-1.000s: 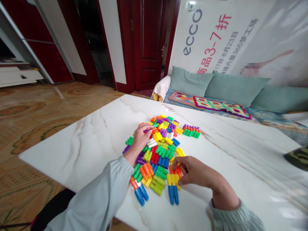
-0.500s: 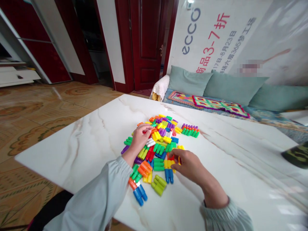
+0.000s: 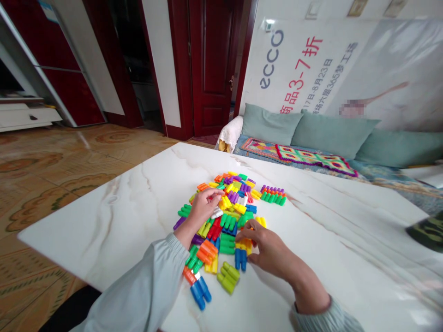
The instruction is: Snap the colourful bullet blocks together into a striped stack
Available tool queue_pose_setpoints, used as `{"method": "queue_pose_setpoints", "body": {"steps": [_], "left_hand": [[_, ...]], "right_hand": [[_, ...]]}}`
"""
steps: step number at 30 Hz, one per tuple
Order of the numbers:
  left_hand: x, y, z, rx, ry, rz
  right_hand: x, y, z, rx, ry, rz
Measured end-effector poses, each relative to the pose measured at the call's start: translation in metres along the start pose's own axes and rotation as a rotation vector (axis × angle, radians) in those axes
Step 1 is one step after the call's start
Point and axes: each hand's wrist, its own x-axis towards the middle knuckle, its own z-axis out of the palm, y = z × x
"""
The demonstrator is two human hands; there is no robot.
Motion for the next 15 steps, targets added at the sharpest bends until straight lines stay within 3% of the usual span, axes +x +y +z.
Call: {"method": "queue_pose_setpoints", "body": {"steps": [4,10,15], "left_hand": [[-0.004,0.007,0.001,-0.047,-0.106,0.009],[-0.002,0.007,0.0,-0.111,-0.122,-0.016],[-0.002,0.017,-0.004,-0.23,-0.135,-0.027]], "right_hand": [[-0.001,-0.001,-0.002,0.019,0.024,-0.05],[0.002,0.003,0.002,0.009,0.061,-0.137],[0.007,0.009,0.005,0.11,0.257,-0.173]]}}
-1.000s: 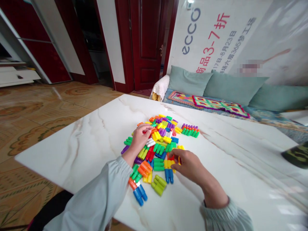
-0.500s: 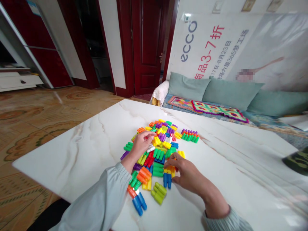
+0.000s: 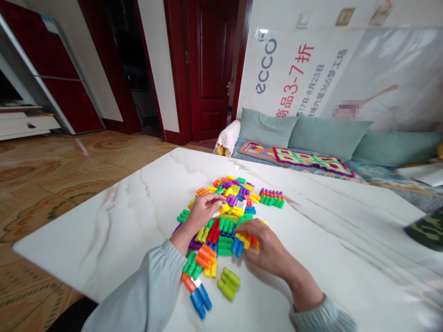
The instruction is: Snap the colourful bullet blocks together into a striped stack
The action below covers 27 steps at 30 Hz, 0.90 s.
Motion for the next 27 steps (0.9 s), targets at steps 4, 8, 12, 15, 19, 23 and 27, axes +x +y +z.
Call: {"method": "queue_pose_setpoints", "body": {"steps": [4,8,12,15,19,23,27], "left_hand": [[-0.004,0.012,0.002,-0.026,-0.119,-0.007],[-0.009,0.016,0.006,0.001,-0.29,-0.009],[-0.012,0.017,0.008,0.082,-0.371,0.022],[-0.013,0.016,0.01,0.128,-0.368,0.059],[-0.013,0.013,0.014,0.098,-0.298,0.044],[-0.013,0.013,0.017,0.091,-0.211,0.037],[-0.013,0.012,0.019,0.106,-0.159,0.083]], "right_hand": [[0.004,0.0,0.004,0.131,0.137,0.148],[0.008,-0.005,0.016,0.252,0.147,0.218],[0.011,-0.004,0.029,0.201,0.123,0.223],[0.011,-0.003,0.033,0.073,0.086,0.23],[0.01,-0.005,0.033,0.054,0.012,0.261],[0.01,-0.007,0.033,0.081,0.056,0.304],[0.011,-0.008,0.034,0.107,0.123,0.323]]}}
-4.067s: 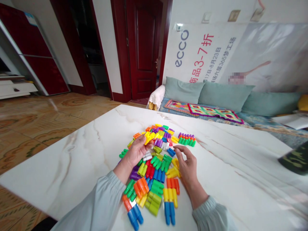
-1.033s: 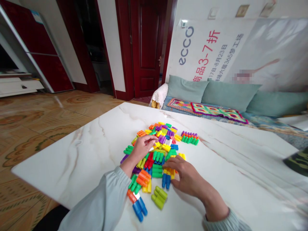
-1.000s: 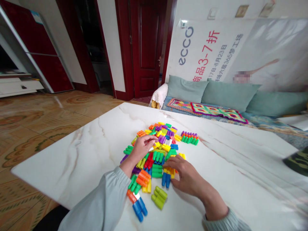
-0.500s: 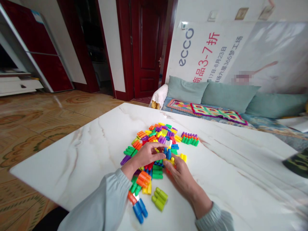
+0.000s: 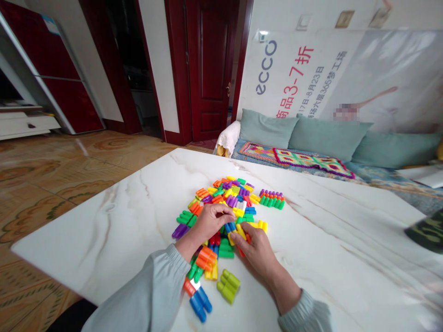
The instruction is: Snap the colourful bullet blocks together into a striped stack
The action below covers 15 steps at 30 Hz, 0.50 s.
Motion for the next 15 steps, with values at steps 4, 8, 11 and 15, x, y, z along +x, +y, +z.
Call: {"method": "queue_pose_setpoints", "body": {"steps": [4,8,11,15], "left_hand": [[-0.002,0.001,0.0,0.016,-0.032,0.006],[-0.004,0.007,-0.003,0.073,-0.132,0.011],[-0.006,0.012,-0.003,0.153,-0.175,0.002],[-0.008,0.015,0.001,0.192,-0.178,0.01]], "right_hand": [[-0.001,0.0,0.004,0.06,0.029,0.001],[-0.002,-0.002,0.007,0.144,0.042,-0.003],[-0.002,-0.004,0.005,0.19,0.039,0.002],[-0.001,-0.006,0.001,0.197,0.009,0.001]]}}
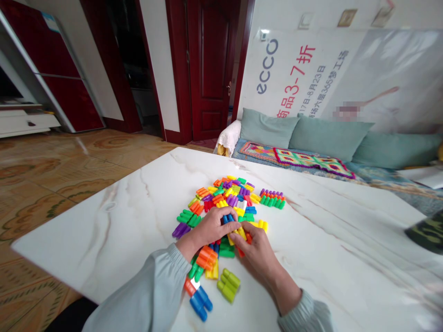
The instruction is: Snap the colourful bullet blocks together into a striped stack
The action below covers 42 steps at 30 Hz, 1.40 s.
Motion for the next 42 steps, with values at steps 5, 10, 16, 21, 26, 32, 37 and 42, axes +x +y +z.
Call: {"method": "queue_pose_setpoints", "body": {"steps": [5,10,16,21,26,32,37,42], "left_hand": [[0.001,-0.004,-0.005,-0.022,0.064,0.036],[0.002,-0.013,-0.015,-0.147,0.327,-0.041],[0.004,-0.014,-0.001,-0.031,0.156,0.027],[0.009,-0.011,-0.006,0.016,0.169,0.144],[0.005,-0.009,-0.009,-0.038,0.153,0.103],[0.0,-0.01,-0.004,0.017,0.106,0.042],[0.0,-0.009,-0.001,-0.037,0.141,0.011],[0.003,-0.016,-0.011,-0.236,0.367,-0.098]], "right_hand": [[-0.001,-0.001,-0.004,-0.027,-0.011,-0.018],[-0.002,-0.003,-0.01,0.24,-0.034,0.095],[0.0,-0.007,-0.01,0.532,-0.021,0.068],[0.002,0.0,0.001,0.668,0.022,0.061],[0.005,0.008,0.002,0.685,0.115,0.116],[0.005,0.005,0.003,0.662,0.112,0.117],[0.004,0.005,0.003,0.465,0.084,0.12],[0.0,0.004,0.001,0.185,0.137,0.059]]}}
